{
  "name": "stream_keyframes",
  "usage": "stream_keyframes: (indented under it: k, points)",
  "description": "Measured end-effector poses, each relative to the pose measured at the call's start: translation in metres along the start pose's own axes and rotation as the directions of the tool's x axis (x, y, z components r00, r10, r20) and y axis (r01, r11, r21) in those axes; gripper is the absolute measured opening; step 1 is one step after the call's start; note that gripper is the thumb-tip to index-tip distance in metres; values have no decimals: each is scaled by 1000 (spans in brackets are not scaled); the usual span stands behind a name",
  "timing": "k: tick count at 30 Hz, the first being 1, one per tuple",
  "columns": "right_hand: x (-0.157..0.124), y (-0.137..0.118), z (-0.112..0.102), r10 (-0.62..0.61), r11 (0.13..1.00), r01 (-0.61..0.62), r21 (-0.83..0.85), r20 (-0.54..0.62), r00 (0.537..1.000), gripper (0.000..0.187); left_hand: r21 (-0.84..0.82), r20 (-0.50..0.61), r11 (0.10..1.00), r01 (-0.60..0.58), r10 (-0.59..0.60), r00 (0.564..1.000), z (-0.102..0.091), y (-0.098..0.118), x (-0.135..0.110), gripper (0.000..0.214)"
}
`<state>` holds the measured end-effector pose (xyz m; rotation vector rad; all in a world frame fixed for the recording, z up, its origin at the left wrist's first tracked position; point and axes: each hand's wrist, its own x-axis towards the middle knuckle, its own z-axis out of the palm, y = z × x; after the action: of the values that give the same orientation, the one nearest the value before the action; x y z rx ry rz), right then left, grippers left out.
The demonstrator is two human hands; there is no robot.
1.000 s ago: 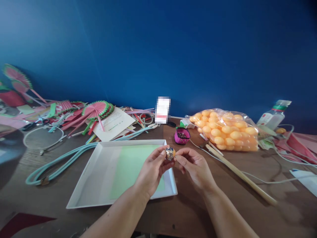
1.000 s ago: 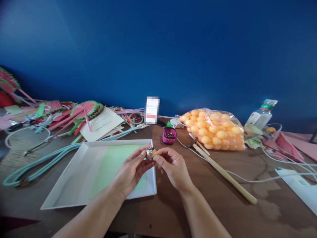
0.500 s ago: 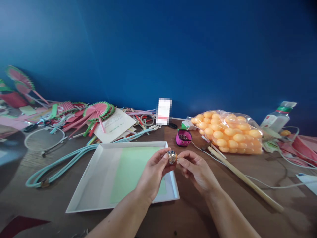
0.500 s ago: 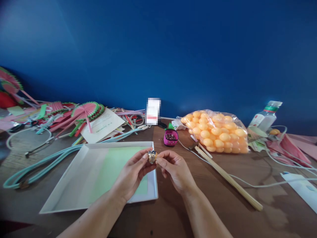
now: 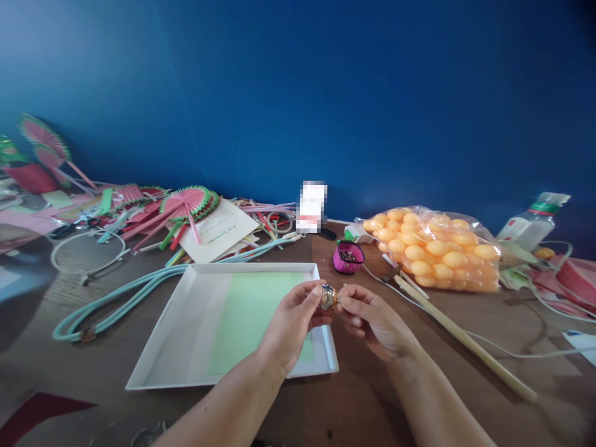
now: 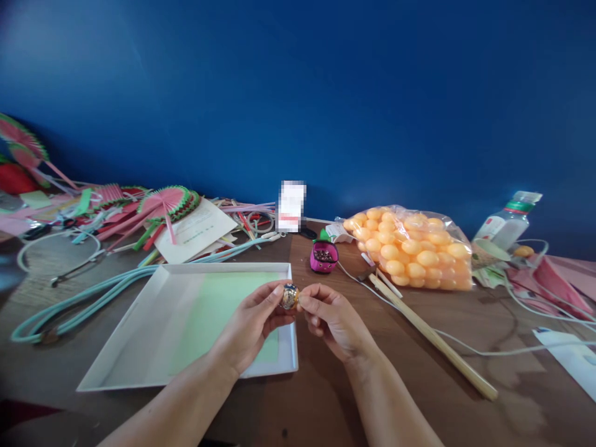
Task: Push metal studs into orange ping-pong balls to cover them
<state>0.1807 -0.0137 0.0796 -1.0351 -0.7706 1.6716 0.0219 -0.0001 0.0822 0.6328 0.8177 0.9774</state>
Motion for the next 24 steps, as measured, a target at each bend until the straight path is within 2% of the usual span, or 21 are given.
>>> stream_keyframes:
  k: [24]
  points:
    - [4, 2, 1, -3, 1000, 3, 21, 14, 1000, 24, 29, -7, 1000, -11, 11, 1000, 1, 2, 1, 41]
